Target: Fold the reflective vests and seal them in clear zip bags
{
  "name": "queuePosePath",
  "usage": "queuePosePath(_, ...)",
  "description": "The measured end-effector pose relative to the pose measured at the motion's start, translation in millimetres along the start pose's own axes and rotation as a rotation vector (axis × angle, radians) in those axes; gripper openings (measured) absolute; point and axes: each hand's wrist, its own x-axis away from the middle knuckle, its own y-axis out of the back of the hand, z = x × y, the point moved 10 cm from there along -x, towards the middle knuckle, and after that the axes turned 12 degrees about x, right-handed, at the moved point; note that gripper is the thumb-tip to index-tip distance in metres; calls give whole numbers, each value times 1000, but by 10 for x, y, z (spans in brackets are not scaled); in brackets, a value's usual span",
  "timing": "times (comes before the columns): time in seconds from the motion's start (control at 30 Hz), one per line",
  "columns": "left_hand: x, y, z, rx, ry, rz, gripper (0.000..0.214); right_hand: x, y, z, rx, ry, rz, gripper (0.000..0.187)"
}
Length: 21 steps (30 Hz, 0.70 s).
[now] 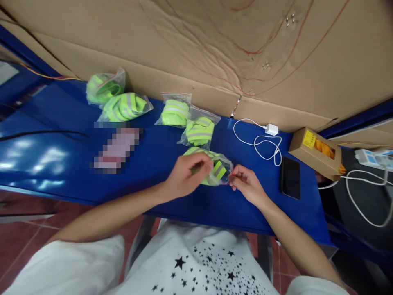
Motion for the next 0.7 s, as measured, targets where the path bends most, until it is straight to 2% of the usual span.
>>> queuePosePath(0.07,-44,228,10,217,26,-146,35,4,-75,35,-84,26,82,39)
queuePosePath(0.13,-81,330,37,449,52,-205,40,12,-154,53,-201,38,140,49)
queuePosePath(0.23,-94,299,102,645,132,-196,44,0,-211,-41,-285,-23,126,59)
queuePosePath(0.33,-62,151,175,720,218,-126,42,-31,-102,-134,-324,-84,45,47)
queuePosePath(0.43,-43,86,257,751,240,-138,37,-71,371,-81,-356,-68,-205,39)
queuePosePath(0.5,-41,85,347,710,252,-183,32,-65,808,120,-287,39,-433,40)
queuePosePath(0.57,-30,36,482,653,310,-188,30,56,1240,505,-127,256,-736,42)
queuePosePath(0.63,1,-47,644,610,399,-163,29,269,1474,955,45,492,-1011,42)
queuePosePath(0.67,17,-83,710,591,431,-147,28,324,1490,1176,151,573,-1070,40)
queuePosePath(0.7,29,-111,759,570,449,-130,26,313,1457,1390,276,616,-1060,36)
